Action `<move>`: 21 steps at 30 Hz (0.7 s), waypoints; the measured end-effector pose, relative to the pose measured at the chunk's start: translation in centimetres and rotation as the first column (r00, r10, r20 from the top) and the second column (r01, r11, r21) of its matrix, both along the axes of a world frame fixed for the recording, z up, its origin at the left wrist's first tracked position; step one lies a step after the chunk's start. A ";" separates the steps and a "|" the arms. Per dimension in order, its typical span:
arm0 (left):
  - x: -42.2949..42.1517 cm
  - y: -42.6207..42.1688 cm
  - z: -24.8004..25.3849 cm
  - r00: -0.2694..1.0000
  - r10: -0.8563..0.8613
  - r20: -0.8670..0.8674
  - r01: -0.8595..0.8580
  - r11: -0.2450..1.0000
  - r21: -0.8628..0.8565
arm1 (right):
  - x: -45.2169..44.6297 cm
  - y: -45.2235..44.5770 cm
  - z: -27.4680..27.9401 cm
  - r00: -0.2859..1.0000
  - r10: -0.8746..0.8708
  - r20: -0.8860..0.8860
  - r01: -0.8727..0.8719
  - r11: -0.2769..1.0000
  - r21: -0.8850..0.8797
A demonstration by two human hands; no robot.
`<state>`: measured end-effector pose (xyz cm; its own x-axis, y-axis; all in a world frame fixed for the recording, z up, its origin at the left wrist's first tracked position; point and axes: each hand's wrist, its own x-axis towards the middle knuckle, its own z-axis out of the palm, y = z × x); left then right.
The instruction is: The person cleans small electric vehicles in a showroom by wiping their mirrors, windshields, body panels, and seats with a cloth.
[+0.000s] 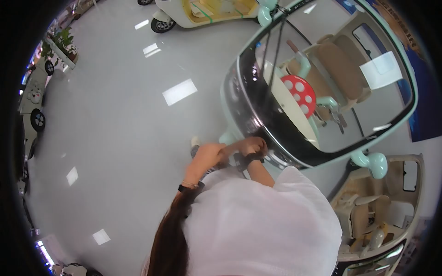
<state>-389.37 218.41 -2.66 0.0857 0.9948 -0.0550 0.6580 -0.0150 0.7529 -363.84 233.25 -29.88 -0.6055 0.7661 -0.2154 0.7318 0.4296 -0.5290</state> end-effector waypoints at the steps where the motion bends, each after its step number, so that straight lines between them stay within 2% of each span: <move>1: -1.7 1.0 0.1 0.999 -0.006 -0.047 0.006 1.000 -0.006 | -2.4 1.5 -0.1 1.000 -0.020 -0.003 0.020 0.999 -0.025; 2: -3.6 2.0 0.2 0.995 -0.019 -0.100 0.018 1.000 -0.014 | -4.8 3.2 -0.4 0.999 -0.048 -0.013 0.047 0.998 -0.045; 5: -9.2 6.8 0.0 0.999 -0.001 -0.047 -0.004 0.995 -0.100 | -11.7 8.6 -1.0 0.984 -0.166 -0.066 0.159 0.983 -0.092; 9: -15.1 14.9 2.6 1.000 0.022 0.008 -0.022 0.998 0.054 | -18.5 15.5 -1.6 0.880 -0.447 -0.160 0.424 0.892 -0.156; 10: -16.3 17.2 4.7 0.999 0.010 0.045 -0.008 0.999 -0.042 | -20.2 17.5 -1.8 0.821 -0.539 -0.189 0.509 0.841 -0.183; 13: -19.6 23.4 1.1 0.994 0.040 -0.104 -0.021 0.983 0.181 | -24.1 22.4 -1.9 0.571 -0.779 -0.260 0.721 0.627 -0.295; 15: -21.4 27.0 0.5 0.999 0.042 -0.022 -0.037 0.980 0.194 | -25.6 24.9 -2.0 0.362 -0.886 -0.289 0.803 0.454 -0.387; 19: -24.5 34.1 1.2 0.997 0.005 0.083 -0.017 0.989 0.144 | -28.4 30.1 -2.5 -0.017 -0.942 -0.335 0.829 0.173 -0.532; 21: -26.4 37.9 0.6 0.992 -0.045 0.117 0.025 0.985 0.168 | -29.6 32.5 -2.7 -0.145 -0.919 -0.366 0.825 0.092 -0.558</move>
